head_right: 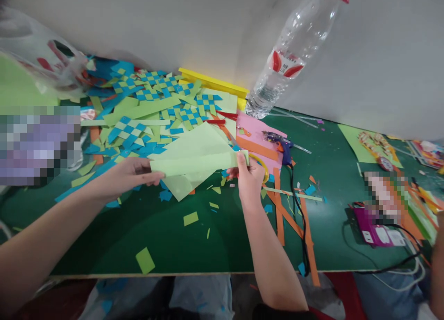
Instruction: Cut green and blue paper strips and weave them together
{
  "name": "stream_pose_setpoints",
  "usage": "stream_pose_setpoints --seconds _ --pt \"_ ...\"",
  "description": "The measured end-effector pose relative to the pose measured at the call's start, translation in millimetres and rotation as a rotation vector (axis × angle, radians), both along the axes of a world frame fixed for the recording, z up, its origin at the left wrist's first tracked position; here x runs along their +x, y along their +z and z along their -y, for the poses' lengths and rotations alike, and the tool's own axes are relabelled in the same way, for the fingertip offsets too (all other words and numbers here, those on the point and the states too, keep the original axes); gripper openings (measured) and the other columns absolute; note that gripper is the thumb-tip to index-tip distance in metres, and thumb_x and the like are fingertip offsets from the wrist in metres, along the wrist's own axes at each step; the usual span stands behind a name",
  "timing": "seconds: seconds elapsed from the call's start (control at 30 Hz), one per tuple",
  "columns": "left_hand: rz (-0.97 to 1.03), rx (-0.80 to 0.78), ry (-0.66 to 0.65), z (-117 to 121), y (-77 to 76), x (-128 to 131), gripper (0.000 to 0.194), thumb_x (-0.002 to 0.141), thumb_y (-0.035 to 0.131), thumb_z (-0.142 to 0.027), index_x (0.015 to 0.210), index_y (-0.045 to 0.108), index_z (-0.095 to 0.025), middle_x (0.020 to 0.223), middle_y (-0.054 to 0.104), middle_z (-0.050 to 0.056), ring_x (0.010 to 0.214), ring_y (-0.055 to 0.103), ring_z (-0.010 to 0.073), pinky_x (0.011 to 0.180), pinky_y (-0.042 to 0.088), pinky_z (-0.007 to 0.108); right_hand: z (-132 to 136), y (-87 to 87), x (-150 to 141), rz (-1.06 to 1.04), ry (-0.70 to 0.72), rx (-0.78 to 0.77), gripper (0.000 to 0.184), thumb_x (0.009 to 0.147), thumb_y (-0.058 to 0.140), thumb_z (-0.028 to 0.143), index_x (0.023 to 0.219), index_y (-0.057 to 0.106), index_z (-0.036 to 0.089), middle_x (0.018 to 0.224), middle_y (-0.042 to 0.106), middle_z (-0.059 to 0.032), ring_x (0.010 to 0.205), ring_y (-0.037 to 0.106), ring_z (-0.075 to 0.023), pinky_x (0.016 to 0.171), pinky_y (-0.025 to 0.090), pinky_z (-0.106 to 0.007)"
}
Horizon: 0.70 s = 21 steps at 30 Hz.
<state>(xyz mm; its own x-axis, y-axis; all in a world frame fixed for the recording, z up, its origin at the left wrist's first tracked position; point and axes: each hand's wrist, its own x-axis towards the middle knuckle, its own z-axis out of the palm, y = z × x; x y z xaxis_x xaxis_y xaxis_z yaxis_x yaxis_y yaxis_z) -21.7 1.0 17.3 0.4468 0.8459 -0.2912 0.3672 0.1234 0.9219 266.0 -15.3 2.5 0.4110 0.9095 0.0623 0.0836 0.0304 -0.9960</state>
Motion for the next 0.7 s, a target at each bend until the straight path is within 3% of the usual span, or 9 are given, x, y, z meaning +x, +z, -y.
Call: stream_pose_setpoints --seconds 0.1,0.2,0.3,0.4,0.47,0.5,0.57,0.63,0.7 --pt "0.268 -0.02 0.326 -3.3 -8.2 -0.2 0.031 0.078 0.071 -0.038 0.061 0.06 -0.016 0.057 0.054 0.0 0.054 0.047 0.0089 0.051 0.039 0.02 0.2 2.8 -1.3 -0.07 0.017 0.005 0.03 0.078 0.07 0.046 0.068 0.066 0.018 0.047 0.06 0.0033 0.037 0.052 -0.0086 0.039 0.043 -0.02" --pt "0.487 -0.001 0.607 -6.9 -11.7 1.7 0.021 0.078 0.072 -0.025 0.065 0.061 -0.014 0.056 0.05 -0.001 0.053 0.045 0.0071 0.049 0.036 0.019 2.7 4.7 -4.6 -0.05 0.114 -0.033 0.029 0.075 0.074 0.045 0.068 0.066 0.018 0.05 0.064 0.0017 0.039 0.055 -0.0092 0.04 0.045 -0.021" --pt "0.636 0.043 0.79 -8.9 -9.3 5.1 0.014 0.078 0.068 -0.014 0.066 0.06 -0.013 0.056 0.047 -0.002 0.053 0.045 0.0068 0.049 0.036 0.019 7.3 5.8 -11.3 -0.016 0.229 -0.097 0.03 0.072 0.075 0.045 0.069 0.067 0.017 0.052 0.066 0.0002 0.04 0.057 -0.0103 0.042 0.047 -0.022" --pt "0.72 0.052 0.876 -7.9 -5.9 10.3 0.017 0.081 0.062 -0.018 0.065 0.055 -0.015 0.057 0.047 -0.002 0.051 0.048 0.0087 0.048 0.039 0.021 12.7 5.8 -21.1 -0.038 0.304 -0.135 0.029 0.072 0.076 0.044 0.073 0.067 0.017 0.051 0.065 0.0008 0.041 0.057 -0.0102 0.044 0.049 -0.022" --pt "0.733 0.018 0.827 -4.6 -5.6 15.4 0.018 0.084 0.057 -0.028 0.069 0.054 -0.018 0.062 0.054 -0.001 0.05 0.051 0.0108 0.047 0.041 0.024 16.5 5.6 -29.2 -0.074 0.297 -0.131 0.028 0.075 0.074 0.044 0.075 0.066 0.017 0.052 0.066 0.0011 0.043 0.058 -0.0103 0.046 0.05 -0.022" --pt "0.702 -0.006 0.74 -1.9 -6.0 18.4 0.019 0.084 0.055 -0.033 0.072 0.054 -0.019 0.066 0.057 0.0 0.049 0.052 0.0116 0.047 0.041 0.025 18.7 5.7 -33.6 -0.092 0.286 -0.129 0.028 0.075 0.073 0.044 0.076 0.065 0.017 0.053 0.066 0.0011 0.045 0.06 -0.0107 0.047 0.051 -0.022" --pt "0.57 -0.013 0.474 5.2 -7.3 24.4 0.023 0.083 0.058 -0.038 0.071 0.055 -0.019 0.066 0.059 0.001 0.049 0.052 0.0116 0.047 0.041 0.025 23.5 5.9 -42.9 -0.127 0.303 -0.139 0.027 0.077 0.072 0.044 0.078 0.064 0.018 0.056 0.068 0.0005 0.047 0.062 -0.012 0.05 0.053 -0.024" --pt "0.369 0.017 0.087 13.7 -8.2 30.0 0.03 0.082 0.061 -0.042 0.065 0.057 -0.018 0.056 0.054 0.001 0.051 0.048 0.012 0.049 0.041 0.024 29.1 6.2 -51.9 -0.156 0.351 -0.176 0.027 0.077 0.072 0.044 0.081 0.064 0.019 0.058 0.069 0.0001 0.049 0.065 -0.0137 0.052 0.055 -0.026" --pt "0.258 0.015 -0.086 21.6 -8.4 34.1 0.03 0.082 0.061 -0.044 0.068 0.06 -0.017 0.056 0.054 0.0 0.051 0.047 0.0121 0.049 0.04 0.023 34.6 5.8 -59.2 -0.18 0.415 -0.199 0.026 0.076 0.073 0.043 0.082 0.064 0.02 0.059 0.07 0.0009 0.05 0.066 -0.0152 0.053 0.057 -0.027"
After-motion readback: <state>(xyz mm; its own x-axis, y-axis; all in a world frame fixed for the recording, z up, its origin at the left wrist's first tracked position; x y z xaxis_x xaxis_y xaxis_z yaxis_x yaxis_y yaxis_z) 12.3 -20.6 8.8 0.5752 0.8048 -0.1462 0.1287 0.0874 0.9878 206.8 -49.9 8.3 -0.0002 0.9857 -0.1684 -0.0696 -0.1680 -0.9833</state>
